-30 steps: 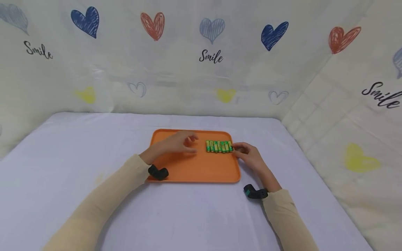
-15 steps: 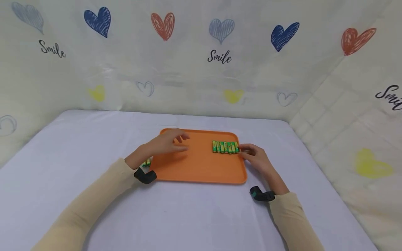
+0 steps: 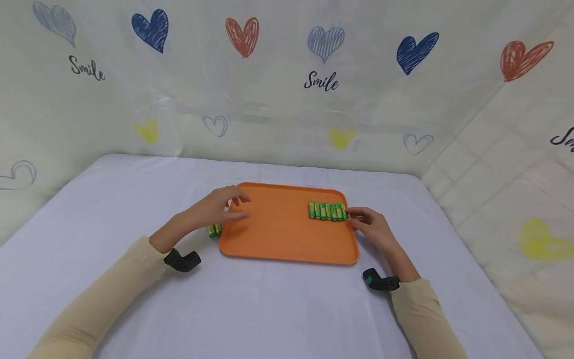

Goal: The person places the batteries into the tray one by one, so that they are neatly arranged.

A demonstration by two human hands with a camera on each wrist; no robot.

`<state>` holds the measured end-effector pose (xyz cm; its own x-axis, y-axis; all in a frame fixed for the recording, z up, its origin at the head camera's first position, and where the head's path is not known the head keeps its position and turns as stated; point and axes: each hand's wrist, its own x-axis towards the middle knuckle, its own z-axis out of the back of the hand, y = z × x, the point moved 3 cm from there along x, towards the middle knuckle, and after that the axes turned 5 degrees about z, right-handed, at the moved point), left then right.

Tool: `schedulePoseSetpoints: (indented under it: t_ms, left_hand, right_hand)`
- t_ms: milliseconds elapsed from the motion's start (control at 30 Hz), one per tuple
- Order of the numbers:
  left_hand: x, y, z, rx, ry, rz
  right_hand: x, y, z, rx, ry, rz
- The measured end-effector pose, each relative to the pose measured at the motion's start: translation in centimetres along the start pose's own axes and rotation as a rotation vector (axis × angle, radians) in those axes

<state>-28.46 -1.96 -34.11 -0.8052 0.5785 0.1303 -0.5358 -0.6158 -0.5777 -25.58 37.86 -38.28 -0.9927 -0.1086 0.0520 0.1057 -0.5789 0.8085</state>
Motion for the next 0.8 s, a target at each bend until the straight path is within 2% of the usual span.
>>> schedulePoseSetpoints:
  t_ms: [133,467,567,633,800]
  left_hand:
    - [-1.4,1.2,0.6,0.000,-0.032,0.001]
    - [-4.5,4.0,2.0,0.000,0.006,0.200]
    - [-5.0,4.5,2.1,0.001,0.028,0.234]
    - [-5.3,4.7,2.1,-0.004,0.043,0.241]
    - [-5.6,4.8,1.9,-0.011,0.068,0.204]
  right_hand:
    - [0.1,-0.1,0.0,0.001,-0.002,0.003]
    - [0.0,0.2,0.1,-0.018,0.017,-0.002]
    - [0.1,0.2,0.1,-0.021,0.014,-0.008]
    - [0.1,0.2,0.1,-0.016,0.014,-0.008]
    - [0.1,-0.1,0.0,-0.001,0.012,-0.001]
